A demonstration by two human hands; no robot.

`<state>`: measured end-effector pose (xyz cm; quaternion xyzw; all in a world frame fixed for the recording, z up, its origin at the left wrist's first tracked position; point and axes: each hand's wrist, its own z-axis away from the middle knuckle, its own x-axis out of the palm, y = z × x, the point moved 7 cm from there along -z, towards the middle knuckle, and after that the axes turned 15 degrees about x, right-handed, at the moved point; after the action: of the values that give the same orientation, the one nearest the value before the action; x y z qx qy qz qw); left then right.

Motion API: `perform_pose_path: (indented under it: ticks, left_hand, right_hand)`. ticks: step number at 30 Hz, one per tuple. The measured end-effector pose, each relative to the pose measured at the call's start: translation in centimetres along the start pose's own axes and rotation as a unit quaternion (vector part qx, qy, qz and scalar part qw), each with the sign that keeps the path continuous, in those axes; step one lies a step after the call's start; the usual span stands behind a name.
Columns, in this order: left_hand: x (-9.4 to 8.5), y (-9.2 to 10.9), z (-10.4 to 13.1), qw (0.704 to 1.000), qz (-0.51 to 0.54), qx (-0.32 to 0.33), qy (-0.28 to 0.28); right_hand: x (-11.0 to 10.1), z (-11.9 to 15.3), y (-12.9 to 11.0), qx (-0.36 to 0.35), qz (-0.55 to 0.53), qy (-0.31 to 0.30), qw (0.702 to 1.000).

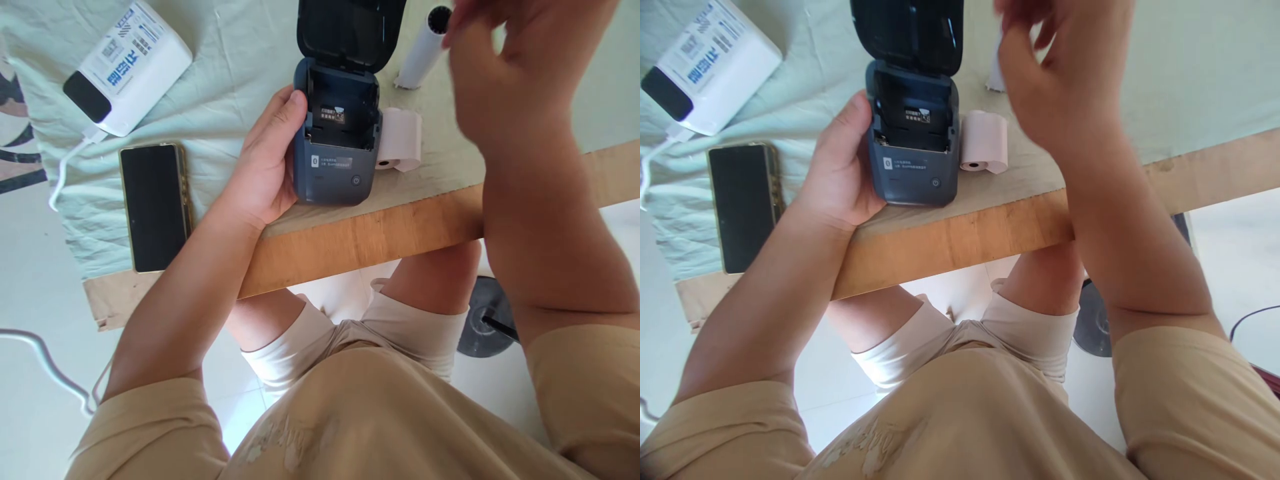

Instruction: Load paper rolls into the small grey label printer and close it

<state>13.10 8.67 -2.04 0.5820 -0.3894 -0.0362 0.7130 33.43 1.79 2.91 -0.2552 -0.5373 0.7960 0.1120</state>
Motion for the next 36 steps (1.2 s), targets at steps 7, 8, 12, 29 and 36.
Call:
perform_pose_path:
  ticks: [7, 8, 12, 29, 36]
  left_hand:
    - [0.2, 0.1, 0.2, 0.999, 0.017, -0.001, 0.029]
    - [0.3, 0.2, 0.2, 1.000, 0.018, -0.001, 0.025]
    - [0.6, 0.4, 0.3, 1.000, 0.023, 0.001, 0.018]
    - [0.0, -0.2, 0.0, 0.999, -0.001, 0.024, 0.026]
    - [0.2, -0.2, 0.1, 0.999, 0.011, 0.012, 0.041]
  right_hand:
    - [1.7, 2.5, 2.7, -0.237, 0.340, -0.053, 0.908]
    - [1.7, 2.0, 3.5, -0.211, 0.348, -0.067, 0.911]
    - [1.1, 0.9, 5.1, -0.150, 0.331, -0.069, 0.929]
    - [0.5, 5.3, 0.4, -0.358, 0.300, -0.011, 0.884]
    - [0.6, 5.5, -0.1, -0.263, 0.105, -0.054, 0.958]
